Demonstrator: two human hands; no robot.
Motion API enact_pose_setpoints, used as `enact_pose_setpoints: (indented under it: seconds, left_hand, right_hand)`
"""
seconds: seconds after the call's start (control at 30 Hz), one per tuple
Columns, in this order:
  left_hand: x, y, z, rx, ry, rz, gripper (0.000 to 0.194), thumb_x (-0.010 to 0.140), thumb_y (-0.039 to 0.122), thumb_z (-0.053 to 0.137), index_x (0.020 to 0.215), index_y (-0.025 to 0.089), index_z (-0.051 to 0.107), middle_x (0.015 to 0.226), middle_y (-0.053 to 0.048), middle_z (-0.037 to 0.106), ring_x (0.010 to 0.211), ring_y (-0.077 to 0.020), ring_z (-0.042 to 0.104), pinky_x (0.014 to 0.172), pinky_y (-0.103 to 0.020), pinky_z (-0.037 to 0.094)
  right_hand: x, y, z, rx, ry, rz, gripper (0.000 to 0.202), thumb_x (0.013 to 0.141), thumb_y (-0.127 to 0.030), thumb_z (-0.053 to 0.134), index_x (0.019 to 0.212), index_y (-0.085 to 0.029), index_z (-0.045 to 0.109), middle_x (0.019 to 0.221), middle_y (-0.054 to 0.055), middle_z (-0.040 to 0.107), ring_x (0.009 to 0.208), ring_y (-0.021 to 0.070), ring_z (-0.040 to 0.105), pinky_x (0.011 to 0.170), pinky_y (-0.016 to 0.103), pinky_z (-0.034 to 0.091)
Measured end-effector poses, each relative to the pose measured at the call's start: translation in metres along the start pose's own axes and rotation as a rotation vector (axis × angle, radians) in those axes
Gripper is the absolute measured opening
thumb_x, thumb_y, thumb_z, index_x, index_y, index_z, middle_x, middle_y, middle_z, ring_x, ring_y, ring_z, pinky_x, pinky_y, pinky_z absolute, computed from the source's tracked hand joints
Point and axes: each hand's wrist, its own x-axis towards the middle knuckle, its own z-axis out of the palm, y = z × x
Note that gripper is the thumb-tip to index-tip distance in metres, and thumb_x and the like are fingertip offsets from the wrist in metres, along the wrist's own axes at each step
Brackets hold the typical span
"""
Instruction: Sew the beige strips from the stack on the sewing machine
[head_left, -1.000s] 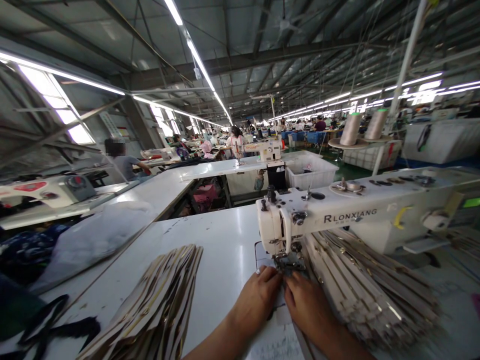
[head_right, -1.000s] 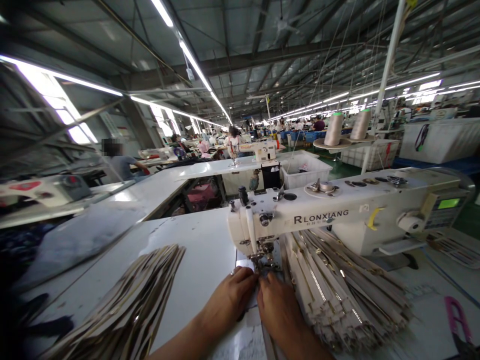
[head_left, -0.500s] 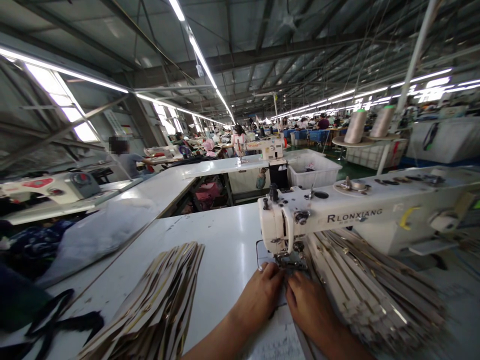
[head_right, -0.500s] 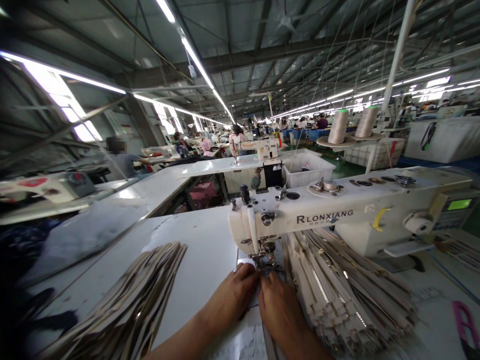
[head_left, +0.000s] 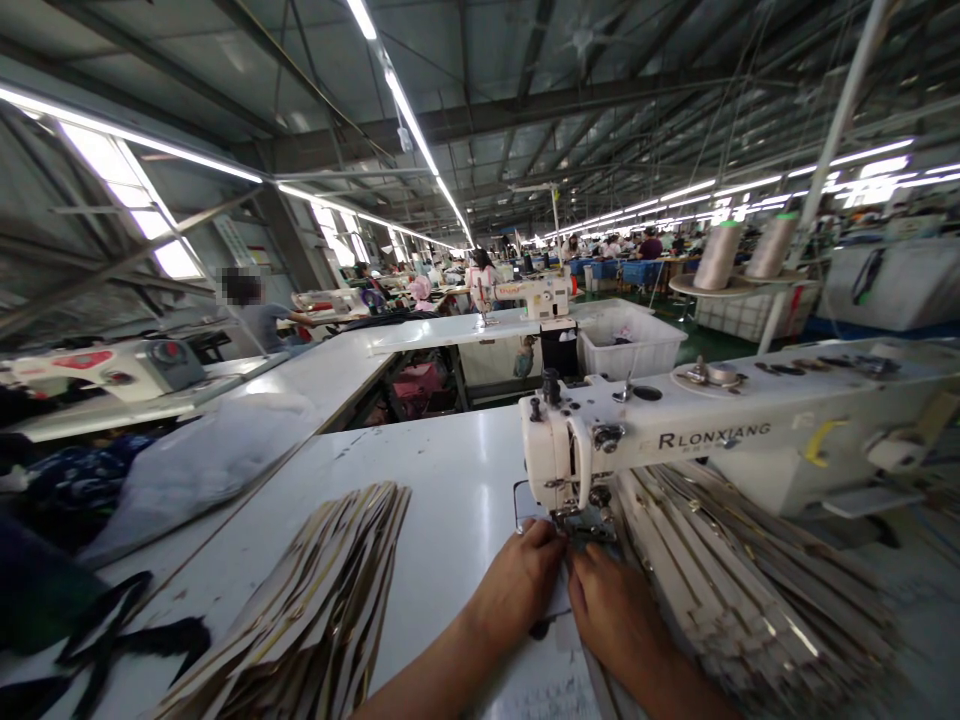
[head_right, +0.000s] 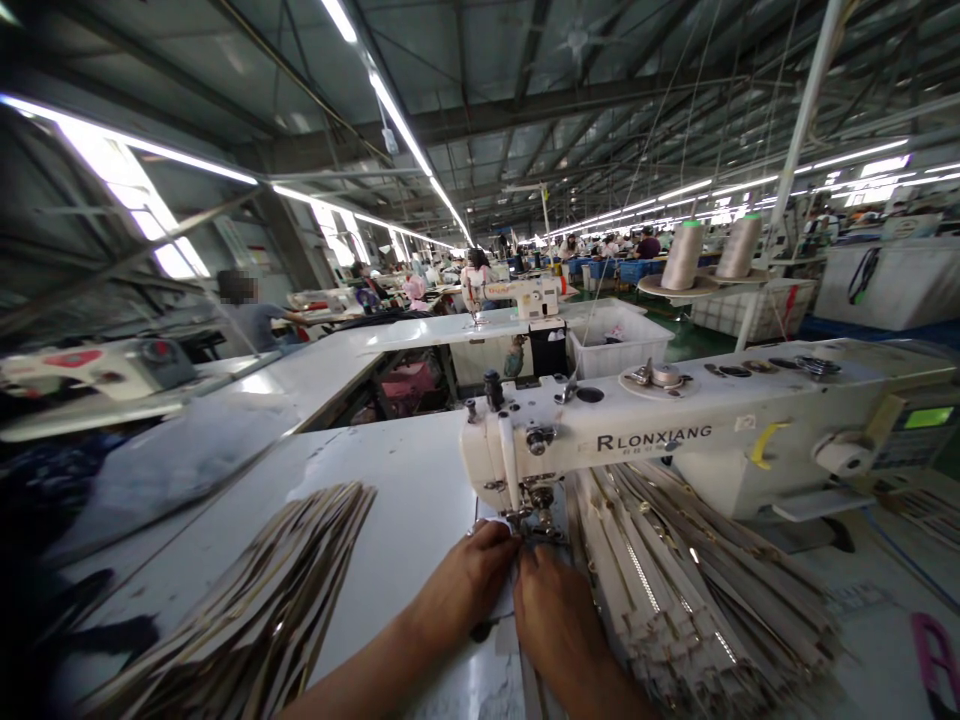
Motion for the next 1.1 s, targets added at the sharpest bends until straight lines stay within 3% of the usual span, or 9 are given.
enact_pose_setpoints:
  seconds: [0.3,0.47,0.83,1.1]
  left_hand:
    - [-0.002,0.001,0.000,0.096,-0.001,-0.022,0.019,0.090,0.009,0.052,0.096,0.016,0.069,0.093,-0.007,0.065,0.089,-0.0228,0.059,0.080,-0.034,0.054]
    - [-0.011,0.002,0.001,0.090,0.060,-0.017,0.022,0.091,0.016,0.053,0.108,0.020,0.067,0.100,-0.007,0.066,0.095,-0.0236,0.059,0.085,-0.037,0.053]
    - [-0.008,-0.003,0.002,0.080,0.073,-0.048,0.017,0.090,0.018,0.057,0.103,0.020,0.068,0.099,-0.007,0.064,0.096,-0.0231,0.059,0.085,-0.036,0.052]
    - [-0.007,-0.003,-0.002,-0.009,0.042,0.094,0.028,0.095,0.016,0.049,0.117,0.024,0.064,0.099,-0.006,0.061,0.092,-0.0210,0.056,0.082,-0.034,0.050]
  right_hand:
    - [0.001,-0.002,-0.003,0.011,0.006,0.003,0.032,0.092,-0.009,0.037,0.102,-0.017,0.067,0.095,0.007,0.068,0.085,0.0196,0.067,0.073,0.028,0.047]
    - [0.000,-0.001,-0.005,0.057,0.013,-0.002,0.033,0.092,-0.012,0.037,0.108,-0.017,0.066,0.097,0.007,0.068,0.087,0.0205,0.066,0.076,0.030,0.047]
    - [0.000,-0.001,-0.008,0.058,0.000,0.010,0.035,0.095,-0.013,0.034,0.110,-0.016,0.065,0.098,0.008,0.068,0.087,0.0187,0.066,0.076,0.027,0.046]
    - [-0.009,-0.002,-0.013,0.086,-0.018,0.037,0.034,0.095,-0.011,0.036,0.104,-0.017,0.069,0.097,0.008,0.069,0.090,0.0194,0.066,0.079,0.028,0.048]
